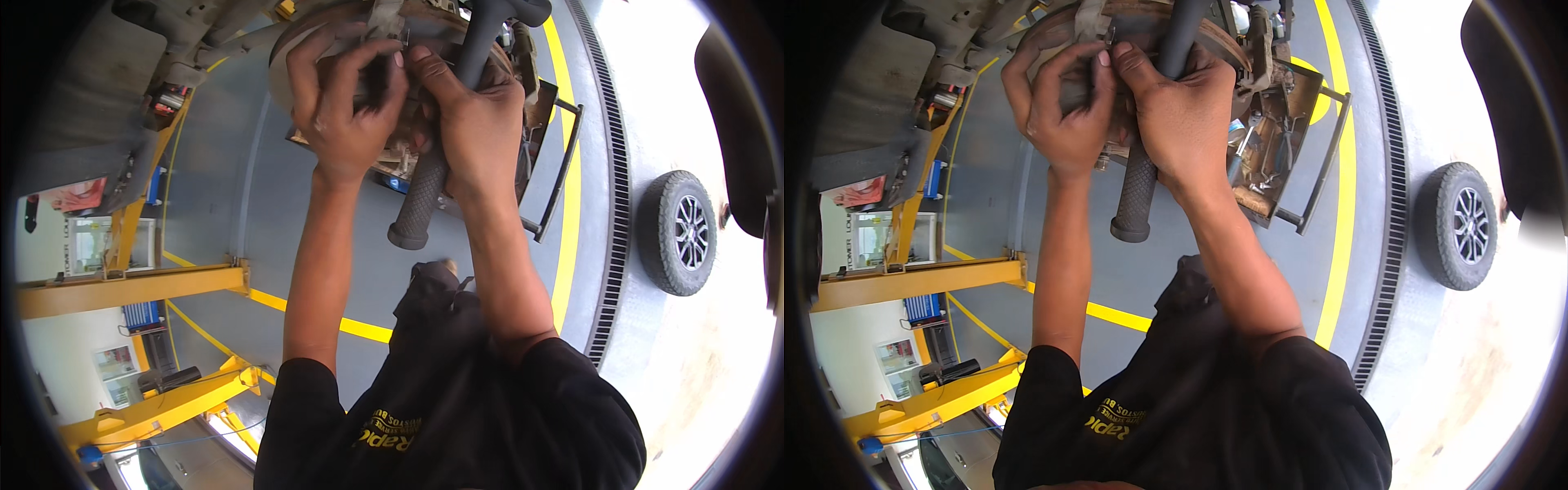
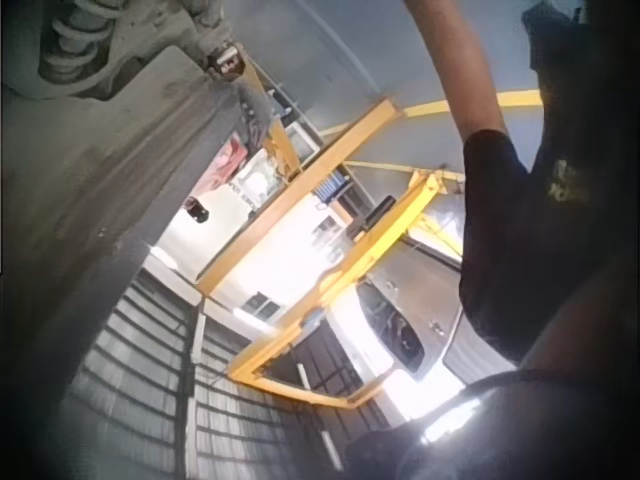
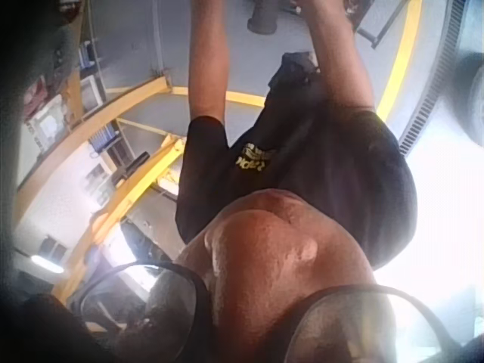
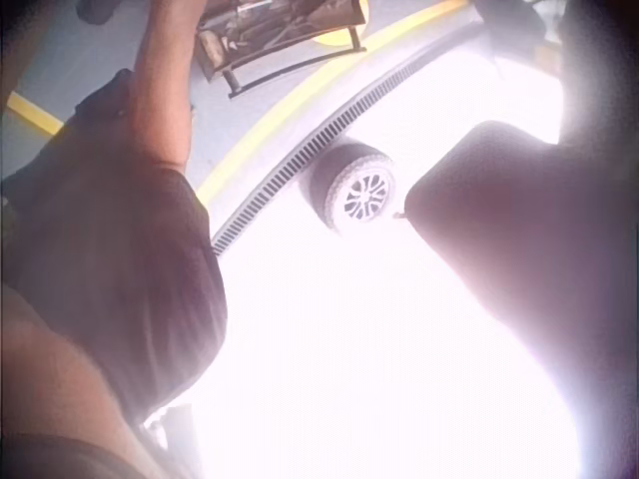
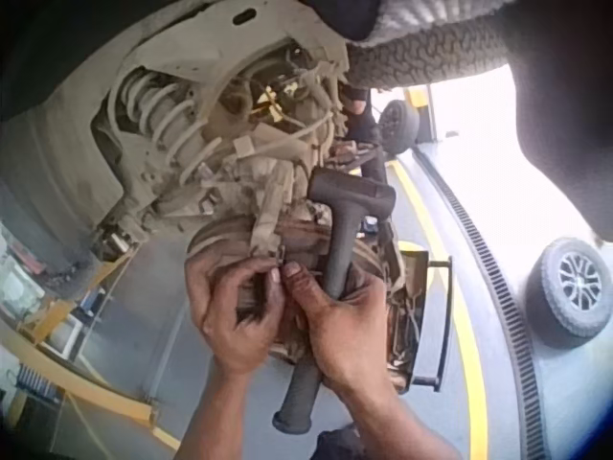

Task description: The person works on a car's brake assembly, using a hammer and pliers to remove and install small metal components. The person repeatedly removes a small metal clip, inspects it, and attempts to reinsert it into the brake caliper area.

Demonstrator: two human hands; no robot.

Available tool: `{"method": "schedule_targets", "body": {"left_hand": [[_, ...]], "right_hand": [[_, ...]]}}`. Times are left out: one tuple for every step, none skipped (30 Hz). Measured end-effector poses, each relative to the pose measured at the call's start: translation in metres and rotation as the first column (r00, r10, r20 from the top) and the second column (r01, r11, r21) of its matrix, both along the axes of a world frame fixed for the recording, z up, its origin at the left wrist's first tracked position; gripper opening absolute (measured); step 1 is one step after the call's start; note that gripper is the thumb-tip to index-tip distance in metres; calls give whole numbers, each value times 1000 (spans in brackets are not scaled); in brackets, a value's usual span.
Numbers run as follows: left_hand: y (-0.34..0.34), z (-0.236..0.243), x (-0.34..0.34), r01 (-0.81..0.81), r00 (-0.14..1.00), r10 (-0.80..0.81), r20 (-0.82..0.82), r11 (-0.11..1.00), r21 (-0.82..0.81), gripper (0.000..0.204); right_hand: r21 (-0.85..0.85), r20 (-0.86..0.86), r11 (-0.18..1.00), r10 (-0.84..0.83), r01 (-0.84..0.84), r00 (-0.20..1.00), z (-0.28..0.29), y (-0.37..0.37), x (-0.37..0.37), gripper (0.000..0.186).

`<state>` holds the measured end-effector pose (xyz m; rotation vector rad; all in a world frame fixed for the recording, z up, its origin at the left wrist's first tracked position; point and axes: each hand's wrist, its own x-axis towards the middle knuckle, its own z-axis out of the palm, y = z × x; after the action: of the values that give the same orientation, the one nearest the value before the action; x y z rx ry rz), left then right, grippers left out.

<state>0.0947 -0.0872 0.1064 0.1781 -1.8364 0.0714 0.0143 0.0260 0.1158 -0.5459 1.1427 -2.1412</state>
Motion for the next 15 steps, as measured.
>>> {"method": "schedule_targets", "body": {"left_hand": [[-2,-1,0,30,1000,-30,3,999,31,25],[-4,-3,1,61,998,-62,6,996,62,25],[-6,-3,2,92,996,-94,14,992,85,26],[-8,-1,3,81,996,-82,29,996,27,27],[-10,1,3,72,997,-70,43,997,-32,28],[-10,1,4,62,997,-58,57,995,-81,30],[-8,2,6,79,995,-78,70,997,-14,37],[-4,4,9,95,992,-99,82,994,52,44],[-3,3,9,152,985,-162,58,978,141,49],[-2,3,9,210,975,-221,24,951,229,54],[-2,0,8,307,950,-307,-54,892,333,57],[-3,2,7,354,932,-357,-67,851,389,58],[-5,4,7,397,912,-402,-87,804,443,60],[-7,10,10,389,906,-422,-36,795,465,60],[-10,12,11,382,902,-431,-6,793,474,61]], "right_hand": [[22,8,1000,16,-16,1000,0,-1,-1,23],[16,0,1000,-16,16,1000,1,-2,0,22],[3,-1,999,-48,48,999,4,-3,4,21],[-11,-2,997,-81,81,997,5,-4,6,21],[-14,-24,995,-97,97,995,4,-6,7,21],[-8,-46,994,-112,112,993,2,-6,9,21],[-1,-68,992,-126,127,990,0,-7,10,21],[2,-38,991,-131,131,991,0,-9,12,20],[1,-8,990,-139,139,990,1,-10,12,19],[0,21,989,-147,147,989,1,-12,13,19],[-34,38,985,-170,171,985,1,-15,15,16],[-74,57,977,-194,198,979,1,-17,15,13],[-113,75,968,-216,224,973,1,-19,15,11],[-77,-15,973,-219,217,976,0,-16,14,13],[-44,-104,976,-215,212,971,-1,-12,13,17]]}}
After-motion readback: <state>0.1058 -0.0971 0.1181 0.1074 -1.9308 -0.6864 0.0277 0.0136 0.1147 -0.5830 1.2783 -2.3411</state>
